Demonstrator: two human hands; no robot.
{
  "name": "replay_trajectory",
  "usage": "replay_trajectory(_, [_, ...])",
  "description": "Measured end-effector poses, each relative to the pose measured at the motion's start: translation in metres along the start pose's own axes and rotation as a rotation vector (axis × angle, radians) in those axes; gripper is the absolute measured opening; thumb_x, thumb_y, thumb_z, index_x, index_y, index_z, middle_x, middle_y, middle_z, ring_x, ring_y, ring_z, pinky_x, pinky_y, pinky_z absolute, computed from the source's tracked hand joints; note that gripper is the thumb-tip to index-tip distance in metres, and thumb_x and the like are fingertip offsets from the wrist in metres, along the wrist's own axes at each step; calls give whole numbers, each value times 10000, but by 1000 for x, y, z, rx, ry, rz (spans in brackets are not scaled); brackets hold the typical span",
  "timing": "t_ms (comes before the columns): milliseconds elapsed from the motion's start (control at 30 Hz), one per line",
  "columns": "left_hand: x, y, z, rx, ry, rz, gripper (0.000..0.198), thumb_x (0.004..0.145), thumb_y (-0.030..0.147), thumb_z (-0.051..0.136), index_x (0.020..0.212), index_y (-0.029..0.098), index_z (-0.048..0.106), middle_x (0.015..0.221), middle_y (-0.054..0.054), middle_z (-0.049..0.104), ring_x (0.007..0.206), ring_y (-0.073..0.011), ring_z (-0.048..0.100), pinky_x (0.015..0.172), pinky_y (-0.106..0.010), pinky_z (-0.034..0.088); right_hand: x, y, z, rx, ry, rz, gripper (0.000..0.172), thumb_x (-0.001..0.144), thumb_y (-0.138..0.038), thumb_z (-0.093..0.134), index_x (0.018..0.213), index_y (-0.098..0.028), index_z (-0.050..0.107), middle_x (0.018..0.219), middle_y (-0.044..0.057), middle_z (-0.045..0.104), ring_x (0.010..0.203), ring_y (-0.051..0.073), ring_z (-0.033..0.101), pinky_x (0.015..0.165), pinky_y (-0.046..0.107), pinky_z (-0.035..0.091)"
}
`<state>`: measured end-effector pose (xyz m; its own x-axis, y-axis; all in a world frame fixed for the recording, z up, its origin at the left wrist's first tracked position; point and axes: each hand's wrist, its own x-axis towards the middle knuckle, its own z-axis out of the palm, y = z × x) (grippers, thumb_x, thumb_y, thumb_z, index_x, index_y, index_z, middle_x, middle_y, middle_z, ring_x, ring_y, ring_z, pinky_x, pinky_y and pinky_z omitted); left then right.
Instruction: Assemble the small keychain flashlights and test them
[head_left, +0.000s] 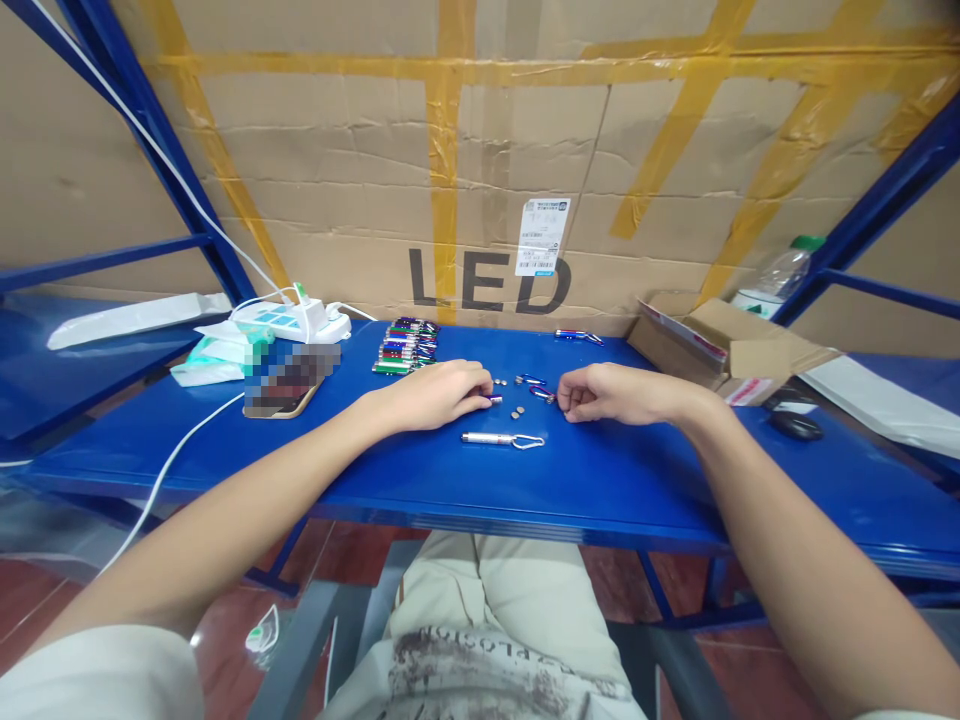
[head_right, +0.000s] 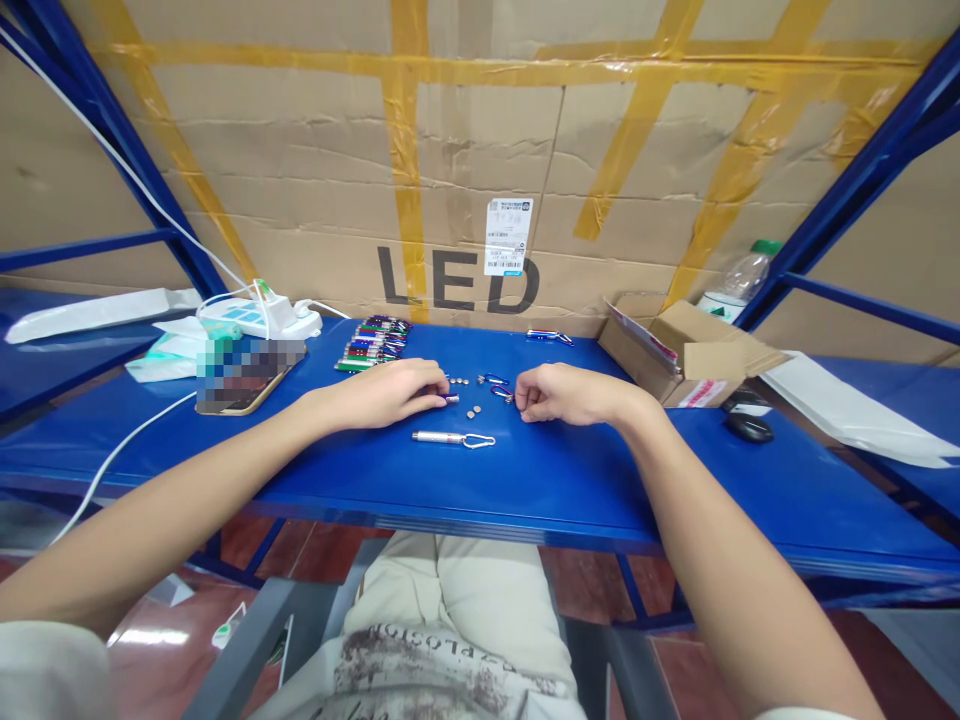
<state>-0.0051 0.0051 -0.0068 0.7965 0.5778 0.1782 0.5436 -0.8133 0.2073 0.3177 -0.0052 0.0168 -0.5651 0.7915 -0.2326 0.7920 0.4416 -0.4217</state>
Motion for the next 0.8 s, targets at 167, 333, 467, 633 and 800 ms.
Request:
replay_trajectory(167, [0, 0, 0, -9, 8, -6, 247, 1127, 374, 558, 1180, 174, 693, 1180, -99, 728, 1104, -265, 694, 955, -370, 511, 2, -8, 3, -23, -30, 29, 251, 847, -438, 674, 917, -201, 721, 881, 67, 775, 767, 228, 656, 689, 328, 476])
replay_trajectory(333, [0, 0, 0, -12, 11, 1, 243, 1128, 376, 554, 1176, 180, 689, 1181, -99, 731, 1107, -265, 692, 954, -367, 509, 4, -12, 7, -10, 3, 44, 167, 846, -370, 668, 854, -209, 708, 787, 46, 762, 697, 213, 659, 652, 316, 478])
replay_trajectory(467, [-1, 0, 0, -13, 4, -4, 246, 1128, 373, 561, 1178, 170, 691, 1182, -100, 729, 1108, -268, 692, 958, -373, 508, 5, -14, 9, 0, 38, -6, 138, 867, -329, 652, 833, -208, 710, 764, 43, 758, 696, 210, 674, 662, 313, 490])
replay_trajectory(633, [-1, -2, 1, -14, 20, 3, 251, 1128, 379, 553, 1182, 179, 695, 1180, -100, 733, 1097, -268, 695, 941, -365, 508, 8, -20, 13, -1, 90, -185, 186, 952, -359, 637, 871, -218, 727, 848, 43, 786, 734, 203, 681, 715, 316, 480])
replay_trajectory(800, [0, -2, 2, -17, 23, -2, 237, 1123, 373, 563, 1170, 181, 692, 1175, -96, 732, 1095, -270, 696, 947, -371, 513, 19, -23, 25, -67, 217, -306, 200, 1033, -332, 587, 933, -227, 726, 968, 60, 804, 847, 222, 709, 794, 329, 479])
